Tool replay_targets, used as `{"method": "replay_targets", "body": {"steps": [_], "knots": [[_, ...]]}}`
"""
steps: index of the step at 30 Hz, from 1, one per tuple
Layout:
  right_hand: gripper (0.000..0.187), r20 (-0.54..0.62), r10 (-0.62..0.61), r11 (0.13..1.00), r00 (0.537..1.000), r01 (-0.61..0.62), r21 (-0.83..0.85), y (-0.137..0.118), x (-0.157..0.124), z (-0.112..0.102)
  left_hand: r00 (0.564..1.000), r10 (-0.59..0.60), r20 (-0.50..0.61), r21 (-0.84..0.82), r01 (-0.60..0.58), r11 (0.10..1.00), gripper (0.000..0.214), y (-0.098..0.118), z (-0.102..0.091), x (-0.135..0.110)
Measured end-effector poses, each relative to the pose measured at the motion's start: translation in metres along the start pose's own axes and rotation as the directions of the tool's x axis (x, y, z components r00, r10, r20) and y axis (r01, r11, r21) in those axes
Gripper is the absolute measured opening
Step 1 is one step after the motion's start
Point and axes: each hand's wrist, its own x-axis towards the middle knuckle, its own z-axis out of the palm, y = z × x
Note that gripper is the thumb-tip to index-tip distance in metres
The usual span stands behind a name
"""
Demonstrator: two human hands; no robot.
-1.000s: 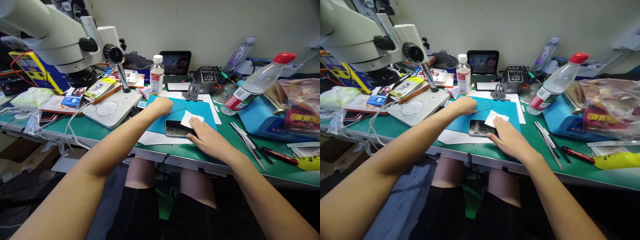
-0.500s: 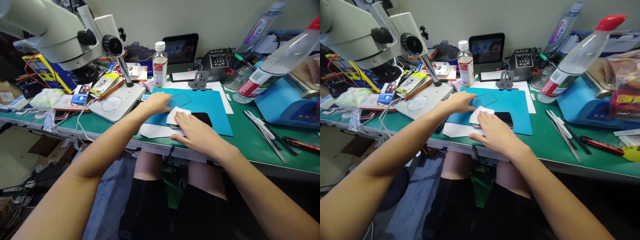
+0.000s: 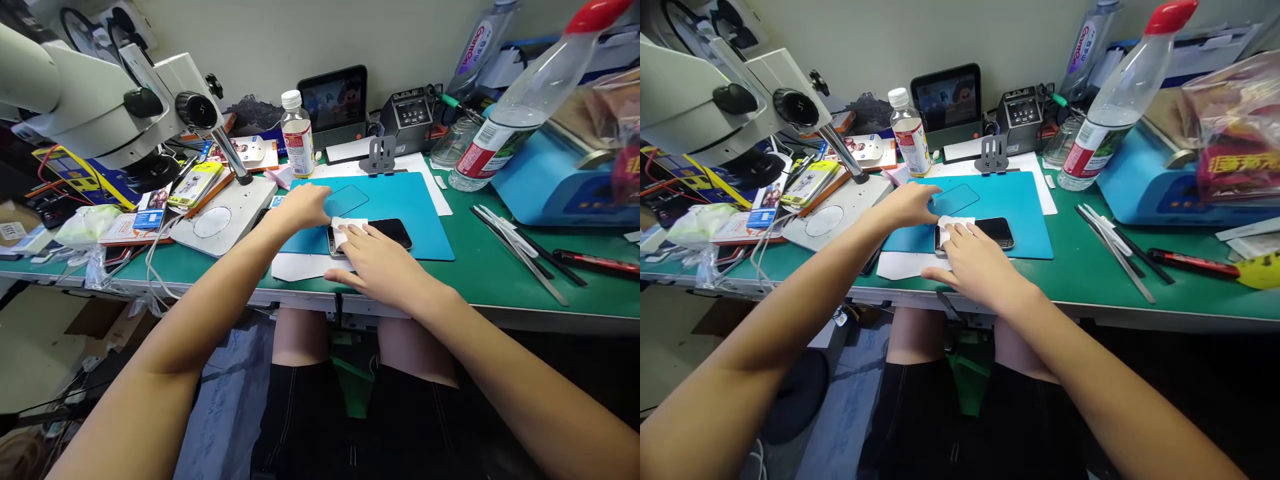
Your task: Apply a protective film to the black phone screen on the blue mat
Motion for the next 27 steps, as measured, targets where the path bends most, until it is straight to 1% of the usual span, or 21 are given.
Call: {"method": "replay_targets", "body": {"steps": [2,4,7,9,10,11,13,16,18,21,23,25,27], "knots": [[0.079,0.001,-0.022,1.0,1.0,0.022,0.003,0.001,-0.008,-0.001,1.0,-0.018,0.007,-0.043,0.018,0.999,0.062,-0.005,0.001,0.0],[0.077,-0.013,-0.011,1.0,1.0,0.011,0.012,0.012,-0.025,-0.001,0.999,-0.046,0.002,-0.087,0.046,0.995,0.067,-0.012,0.004,-0.001],[0.078,-0.033,0.118,0.993,0.993,-0.118,-0.005,0.041,-0.044,-0.004,0.997,-0.082,0.003,-0.134,0.082,0.988,0.069,-0.017,0.009,-0.003],[0.078,-0.007,0.176,0.984,0.984,-0.176,-0.028,0.052,-0.042,-0.008,0.996,-0.089,0.008,-0.11,0.089,0.99,0.062,-0.017,0.011,-0.003],[0.078,0.003,0.182,0.983,0.983,-0.182,-0.039,0.052,-0.037,-0.009,0.996,-0.089,0.006,-0.088,0.089,0.992,0.056,-0.015,0.011,-0.003],[0.078,0.01,0.172,0.984,0.985,-0.171,-0.046,0.048,-0.031,-0.01,0.996,-0.088,0.002,-0.066,0.088,0.994,0.051,-0.013,0.011,-0.002],[0.081,0.009,0.12,0.992,0.993,-0.119,-0.045,0.031,-0.015,-0.009,0.996,-0.084,-0.008,-0.041,0.084,0.996,0.043,-0.007,0.01,-0.002],[0.08,0.01,-0.018,1.0,1.0,0.018,0.005,-0.001,0.001,-0.003,0.998,-0.069,-0.01,-0.029,0.069,0.997,0.043,-0.002,0.009,-0.003],[0.072,-0.014,-0.097,0.994,0.995,0.097,0.043,-0.012,0.003,0.0,0.998,-0.058,-0.007,-0.03,0.058,0.998,0.045,-0.002,0.009,-0.005],[0.045,-0.034,-0.173,0.978,0.984,0.176,0.111,-0.008,-0.003,0.001,0.999,-0.047,-0.019,-0.055,0.046,0.997,0.051,-0.008,0.009,-0.009],[0.03,-0.063,-0.172,0.973,0.983,0.18,0.147,0.001,-0.009,-0.001,0.998,-0.048,-0.045,-0.089,0.044,0.995,0.058,-0.014,0.01,-0.012],[0.025,-0.127,-0.136,0.971,0.982,0.158,0.177,0.01,-0.014,-0.002,0.996,-0.053,-0.078,-0.131,0.042,0.99,0.065,-0.018,0.01,-0.014],[0.024,-0.197,-0.11,0.965,0.974,0.152,0.212,0.019,-0.017,-0.006,0.993,-0.053,-0.108,-0.177,0.033,0.984,0.068,-0.02,0.011,-0.016]]}}
